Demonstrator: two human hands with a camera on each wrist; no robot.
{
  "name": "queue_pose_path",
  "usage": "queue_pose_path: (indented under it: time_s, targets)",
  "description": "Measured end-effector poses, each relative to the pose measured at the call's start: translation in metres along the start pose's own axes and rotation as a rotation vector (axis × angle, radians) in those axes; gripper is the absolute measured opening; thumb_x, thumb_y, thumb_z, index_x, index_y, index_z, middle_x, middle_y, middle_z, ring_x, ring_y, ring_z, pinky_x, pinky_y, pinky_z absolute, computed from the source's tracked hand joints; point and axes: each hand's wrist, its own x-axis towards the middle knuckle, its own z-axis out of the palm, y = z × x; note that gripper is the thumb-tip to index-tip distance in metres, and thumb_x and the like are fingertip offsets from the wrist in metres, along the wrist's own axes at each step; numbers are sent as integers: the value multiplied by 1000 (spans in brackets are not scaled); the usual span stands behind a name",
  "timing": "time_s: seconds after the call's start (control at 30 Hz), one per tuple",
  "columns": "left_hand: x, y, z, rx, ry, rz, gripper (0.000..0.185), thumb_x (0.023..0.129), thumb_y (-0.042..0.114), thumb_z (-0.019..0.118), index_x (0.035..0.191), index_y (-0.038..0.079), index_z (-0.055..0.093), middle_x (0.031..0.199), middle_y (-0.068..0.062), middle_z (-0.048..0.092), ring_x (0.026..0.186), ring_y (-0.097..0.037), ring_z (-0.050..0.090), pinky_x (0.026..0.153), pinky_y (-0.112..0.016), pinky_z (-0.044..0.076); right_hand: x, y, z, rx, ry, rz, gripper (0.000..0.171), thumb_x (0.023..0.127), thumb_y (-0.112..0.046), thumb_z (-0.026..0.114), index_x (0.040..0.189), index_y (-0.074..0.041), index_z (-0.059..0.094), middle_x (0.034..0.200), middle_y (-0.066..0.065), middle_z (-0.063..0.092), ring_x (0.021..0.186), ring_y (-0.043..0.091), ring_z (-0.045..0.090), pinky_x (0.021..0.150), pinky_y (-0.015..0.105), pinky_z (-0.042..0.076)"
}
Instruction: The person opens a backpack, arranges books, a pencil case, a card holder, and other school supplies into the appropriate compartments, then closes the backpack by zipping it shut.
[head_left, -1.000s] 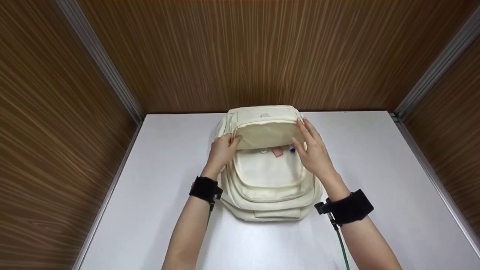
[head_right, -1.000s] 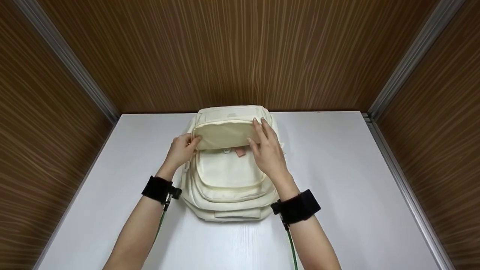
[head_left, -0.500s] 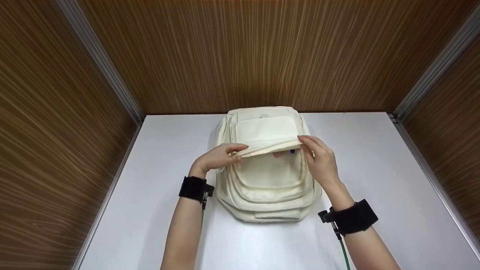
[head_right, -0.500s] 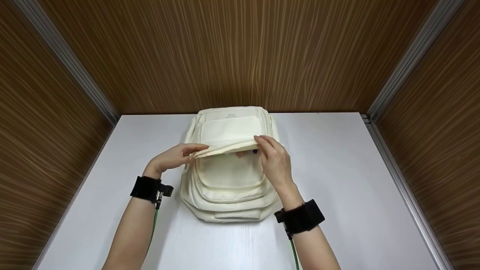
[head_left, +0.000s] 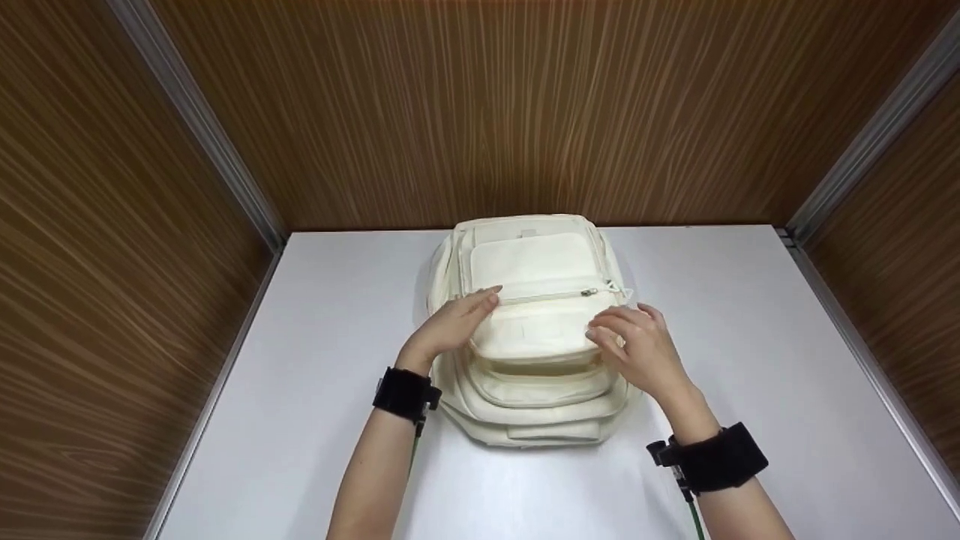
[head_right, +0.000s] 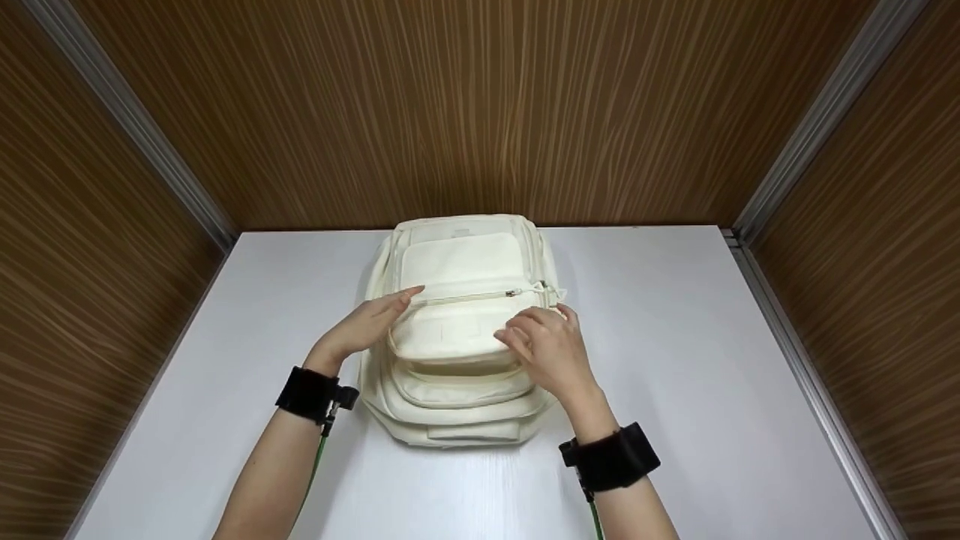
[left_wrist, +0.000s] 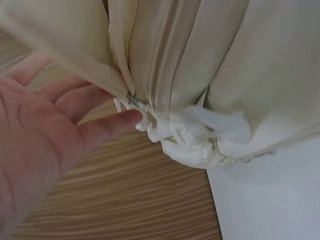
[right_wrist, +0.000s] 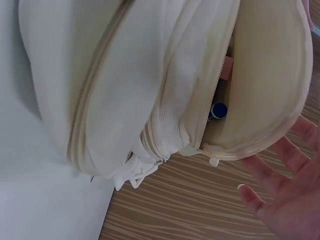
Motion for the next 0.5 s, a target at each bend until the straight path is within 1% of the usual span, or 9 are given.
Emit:
queue_pose_path:
  time_s: [0.07,0.13,0.2,0.27,0.37,0.47,0.5]
  targets:
    - [0,2,7,97,1,-16,61,101,57,39,152,25,37,157,-9,31,146,-29,20,116,-50,14,0,-1,4,-57,-49,3,15,92,-23,70,95,-9,74,101,8,70,98,30,64,98,61,34]
    - [-1,3,14,187,-8,-38,64,98,58,45,153,27,35,160,-13,20,147,-33,11,115,-55,9,1,-1,8,-92,-92,30,20,93,-26,68,102,-9,73,110,11,67,105,32,61,101,62,32]
    - [-2,3,22,272,-10,-42,67,96,59,49,154,29,33,161,-18,10,147,-37,4,113,-60,8,4,0,10,-111,-156,70,29,96,-30,65,116,-10,70,125,14,60,118,35,54,104,62,28]
    - [-2,2,29,345,-5,-33,69,95,60,49,154,28,33,161,-20,4,147,-39,-1,112,-62,7,7,1,12,-120,-230,113,41,98,-37,60,130,-13,63,138,14,51,130,38,43,107,63,22]
    - [-3,-2,34,407,13,-12,70,95,61,48,154,27,32,160,-22,0,146,-40,-4,112,-63,7,12,3,15,-129,-323,162,53,99,-49,50,144,-21,51,154,14,33,142,40,23,111,64,12]
    - [-4,-4,35,428,29,8,70,96,60,48,154,26,32,160,-22,1,146,-40,-3,113,-62,7,16,3,19,-133,-372,197,60,98,-58,45,149,-26,44,160,12,21,146,42,10,112,64,5]
    - [-5,-4,36,431,34,13,70,96,60,48,154,26,32,160,-22,1,146,-40,-3,113,-61,7,16,4,20,-138,-385,205,61,98,-59,45,150,-27,43,161,12,18,146,43,8,112,64,3]
